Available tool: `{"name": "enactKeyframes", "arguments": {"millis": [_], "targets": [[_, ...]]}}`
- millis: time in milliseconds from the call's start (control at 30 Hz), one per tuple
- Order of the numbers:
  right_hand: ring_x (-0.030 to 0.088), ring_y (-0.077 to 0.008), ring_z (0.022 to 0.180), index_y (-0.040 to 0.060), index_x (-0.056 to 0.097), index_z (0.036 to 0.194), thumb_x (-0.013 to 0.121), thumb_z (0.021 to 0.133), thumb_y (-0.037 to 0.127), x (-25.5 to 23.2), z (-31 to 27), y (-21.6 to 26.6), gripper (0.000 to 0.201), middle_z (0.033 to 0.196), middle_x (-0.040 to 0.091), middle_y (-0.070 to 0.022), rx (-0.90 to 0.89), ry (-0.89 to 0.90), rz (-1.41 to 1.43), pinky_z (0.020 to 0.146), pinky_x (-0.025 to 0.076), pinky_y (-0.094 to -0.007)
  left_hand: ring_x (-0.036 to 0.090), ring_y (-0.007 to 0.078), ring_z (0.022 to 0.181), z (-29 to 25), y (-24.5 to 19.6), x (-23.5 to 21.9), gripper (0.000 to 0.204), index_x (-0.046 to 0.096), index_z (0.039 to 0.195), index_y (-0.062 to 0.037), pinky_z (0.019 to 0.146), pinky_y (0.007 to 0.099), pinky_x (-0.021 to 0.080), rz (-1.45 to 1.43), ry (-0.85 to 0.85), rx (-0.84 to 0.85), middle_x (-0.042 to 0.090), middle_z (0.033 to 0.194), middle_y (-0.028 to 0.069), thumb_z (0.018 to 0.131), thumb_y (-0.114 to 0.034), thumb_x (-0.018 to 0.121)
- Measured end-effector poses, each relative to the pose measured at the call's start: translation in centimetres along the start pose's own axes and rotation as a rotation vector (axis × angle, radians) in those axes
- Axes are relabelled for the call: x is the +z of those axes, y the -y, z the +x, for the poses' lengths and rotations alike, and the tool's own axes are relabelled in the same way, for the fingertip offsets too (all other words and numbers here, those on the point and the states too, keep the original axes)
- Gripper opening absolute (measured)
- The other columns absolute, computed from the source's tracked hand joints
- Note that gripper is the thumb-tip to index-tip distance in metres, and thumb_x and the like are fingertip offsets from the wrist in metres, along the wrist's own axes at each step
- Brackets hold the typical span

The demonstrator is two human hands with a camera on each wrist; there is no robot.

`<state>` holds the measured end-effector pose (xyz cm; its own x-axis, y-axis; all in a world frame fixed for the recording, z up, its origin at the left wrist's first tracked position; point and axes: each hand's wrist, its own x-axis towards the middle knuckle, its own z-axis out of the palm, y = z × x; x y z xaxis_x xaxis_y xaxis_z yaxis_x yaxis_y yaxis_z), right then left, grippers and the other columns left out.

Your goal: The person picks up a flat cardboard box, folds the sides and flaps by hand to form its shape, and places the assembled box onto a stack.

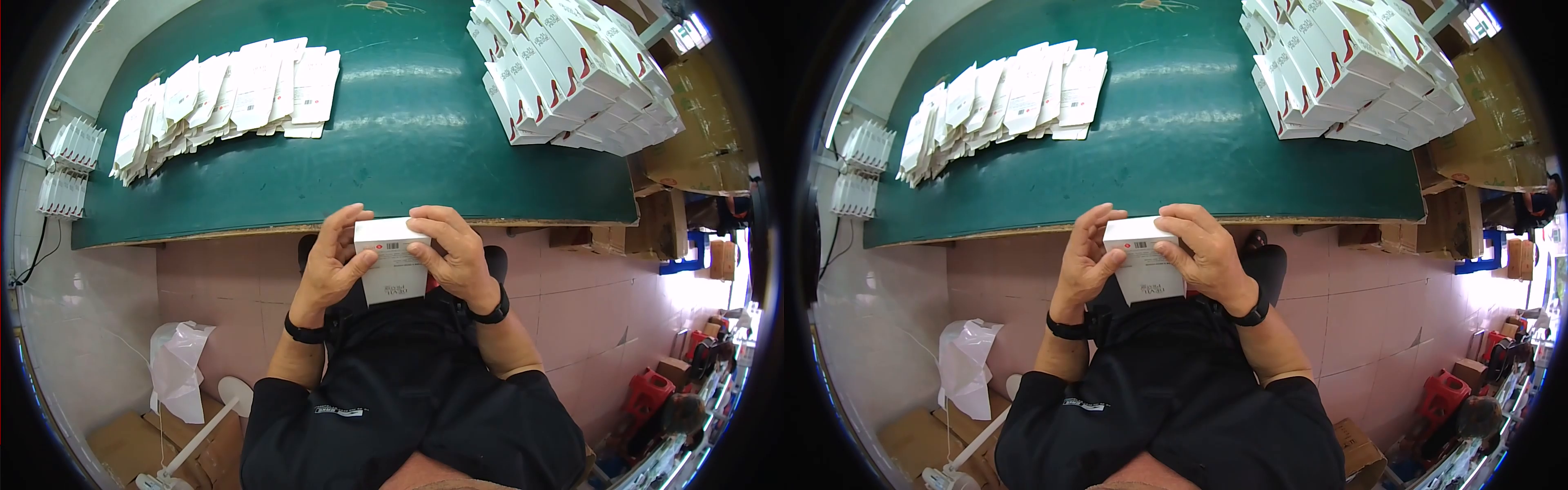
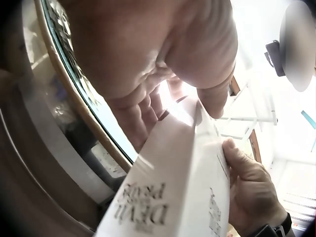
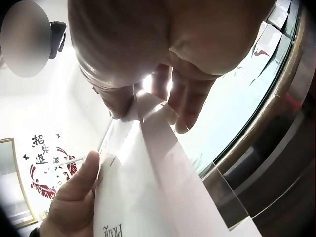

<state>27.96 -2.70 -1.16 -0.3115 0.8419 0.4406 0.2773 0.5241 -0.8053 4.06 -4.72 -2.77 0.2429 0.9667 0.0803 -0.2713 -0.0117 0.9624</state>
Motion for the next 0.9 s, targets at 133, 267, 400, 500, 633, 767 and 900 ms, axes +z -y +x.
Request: {"name": "enactKeyframes", "arguments": {"millis": [133,267,400,500,633,767,900], "targets": [[0.069,-0.0274,0.106,0.0018,0.071,0.117,0.080,0.092,0.013,0.1,0.1,-0.1,0.029,0.127,0.067,-0.0153,-0.002,-0.042,0.029,0.084,0.058,-0.0345,0.060,0.0201,0.122,-0.3,0.8,-0.5,0.048,0.054,0.140,-0.0061,0.097,0.0345,0.057,0.114,0.033,-0.015,0.057,0.135,0.0112,0.097,-0.005,0.075],[0.070,-0.0261,0.102,0.0025,0.072,0.115,0.081,0.092,0.012,-0.1,0.3,0.2,0.027,0.127,0.067,-0.0147,-0.028,-0.014,0.010,0.082,0.058,-0.0337,0.059,0.0177,0.120,-0.4,0.6,-1.0,0.044,0.055,0.136,-0.0072,0.094,0.0314,0.056,0.218,0.079,-0.012,0.054,0.133,0.0082,0.097,-0.003,0.074],[0.070,-0.0251,0.100,0.0029,0.072,0.113,0.081,0.091,0.012,-0.2,0.1,0.2,0.026,0.128,0.067,-0.0145,0.031,0.025,0.050,0.081,0.058,-0.0338,0.058,0.0166,0.118,-0.2,0.4,-1.2,0.040,0.057,0.131,-0.0078,0.092,0.0298,0.056,0.257,0.110,-0.004,0.052,0.132,0.0067,0.096,-0.002,0.075],[0.070,-0.0244,0.099,0.0023,0.072,0.111,0.081,0.091,0.011,-0.2,0.0,0.1,0.024,0.128,0.067,-0.0144,0.025,0.045,0.049,0.081,0.057,-0.0334,0.059,0.0168,0.115,-0.1,0.1,-1.2,0.038,0.059,0.127,-0.0080,0.089,0.0297,0.056,0.286,0.118,0.005,0.051,0.132,0.0066,0.094,-0.002,0.077],[0.070,-0.0246,0.099,0.0023,0.071,0.111,0.080,0.092,0.012,-0.2,-0.1,-0.2,0.023,0.129,0.067,-0.0145,0.017,0.064,0.062,0.081,0.058,-0.0334,0.059,0.0175,0.114,0.1,-0.1,-1.2,0.038,0.061,0.124,-0.0082,0.086,0.0300,0.058,0.335,0.121,0.015,0.051,0.132,0.0071,0.092,-0.002,0.079],[0.070,-0.0249,0.100,0.0023,0.071,0.112,0.081,0.092,0.013,-0.2,-0.1,-0.2,0.024,0.129,0.066,-0.0150,0.031,0.062,0.053,0.082,0.058,-0.0340,0.059,0.0179,0.116,0.1,-0.2,-1.0,0.039,0.061,0.124,-0.0082,0.085,0.0300,0.058,0.344,0.126,0.024,0.051,0.134,0.0078,0.091,-0.002,0.080],[0.070,-0.0257,0.102,0.0023,0.070,0.112,0.081,0.091,0.014,-0.1,0.1,-0.1,0.026,0.130,0.066,-0.0154,0.009,0.007,0.049,0.083,0.058,-0.0342,0.059,0.0182,0.117,0.2,-0.3,-0.8,0.040,0.062,0.126,-0.0084,0.085,0.0294,0.058,0.343,0.116,0.056,0.052,0.135,0.0087,0.091,-0.002,0.080]]}}
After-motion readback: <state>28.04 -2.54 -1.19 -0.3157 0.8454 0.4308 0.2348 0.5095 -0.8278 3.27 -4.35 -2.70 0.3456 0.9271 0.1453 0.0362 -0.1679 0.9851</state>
